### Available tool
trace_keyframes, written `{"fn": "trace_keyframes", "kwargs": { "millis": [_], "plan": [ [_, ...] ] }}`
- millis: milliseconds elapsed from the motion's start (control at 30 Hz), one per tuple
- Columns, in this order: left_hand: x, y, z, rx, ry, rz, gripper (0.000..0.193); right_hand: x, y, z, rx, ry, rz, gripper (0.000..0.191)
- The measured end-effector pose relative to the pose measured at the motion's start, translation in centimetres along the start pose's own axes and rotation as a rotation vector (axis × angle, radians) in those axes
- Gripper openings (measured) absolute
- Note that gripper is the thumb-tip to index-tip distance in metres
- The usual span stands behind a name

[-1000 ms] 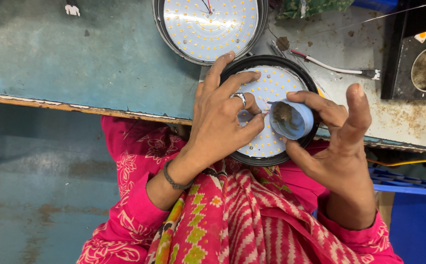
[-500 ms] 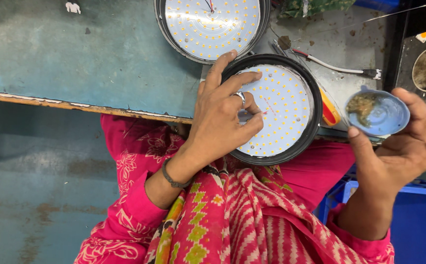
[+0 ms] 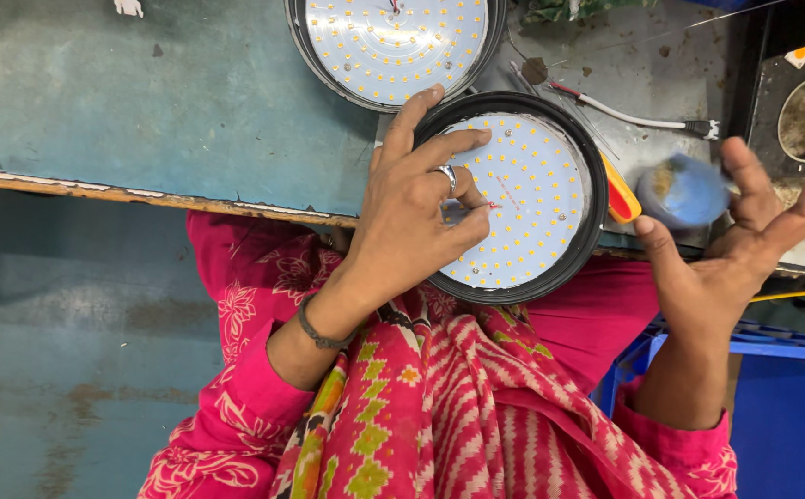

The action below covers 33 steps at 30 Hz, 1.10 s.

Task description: The person assembles LED bulb lights at a workbench. They hold a black heat-sink housing, place an LED panel onto it, drive screws with a screwdriver, solder the panel's wires using a soldering iron, and set finished units aside while picking up the next housing.

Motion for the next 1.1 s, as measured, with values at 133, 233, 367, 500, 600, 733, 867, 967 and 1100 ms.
{"fn": "trace_keyframes", "kwargs": {
  "millis": [133,233,367,500,600,733,867,967,1100],
  "plan": [
    [0.0,-0.1,0.1,-0.006,-0.006,-0.003,0.013,-0.8,0.3,0.1,-0.047,0.132,0.013,0.097],
    [-0.1,0.0,0.0,0.016,0.002,0.003,0.013,-2.7,2.2,0.4,0.168,0.394,-0.549,0.065],
    [-0.2,0.2,-0.2,0.035,0.011,-0.001,0.012,-5.7,5.3,1.4,0.399,0.588,-1.197,0.019],
    [-0.3,0.5,-0.4,0.05,0.001,-0.01,0.011,-8.5,8.9,1.3,0.374,0.616,-1.384,0.008],
    [-0.2,0.8,-0.6,0.039,-0.005,-0.03,0.009,-10.2,11.4,0.1,0.308,0.675,-1.409,0.016],
    [-0.1,1.2,-0.7,0.044,-0.007,-0.044,0.01,-11.7,13.2,-2.5,0.149,0.786,-1.192,0.015],
    [0.0,1.6,-0.8,0.033,0.011,-0.044,0.01,-13.0,13.7,-3.9,0.051,0.832,-0.875,0.014],
    [-0.1,1.7,-0.7,0.029,-0.001,-0.028,0.007,-15.0,14.2,-2.4,0.135,0.86,-0.785,0.016],
    [-0.2,1.4,-0.4,0.046,0.016,-0.022,0.01,-18.2,14.3,3.4,0.248,0.874,-0.748,0.018]
  ]
}}
Point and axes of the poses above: each hand's wrist, its own z-axis away from the middle knuckle, its own x-axis out of the palm, y = z × x, the point moved 3 cm from there along -z, towards the middle knuckle, and after that the axes turned 6 degrees about -z, right-handed, at the moved point
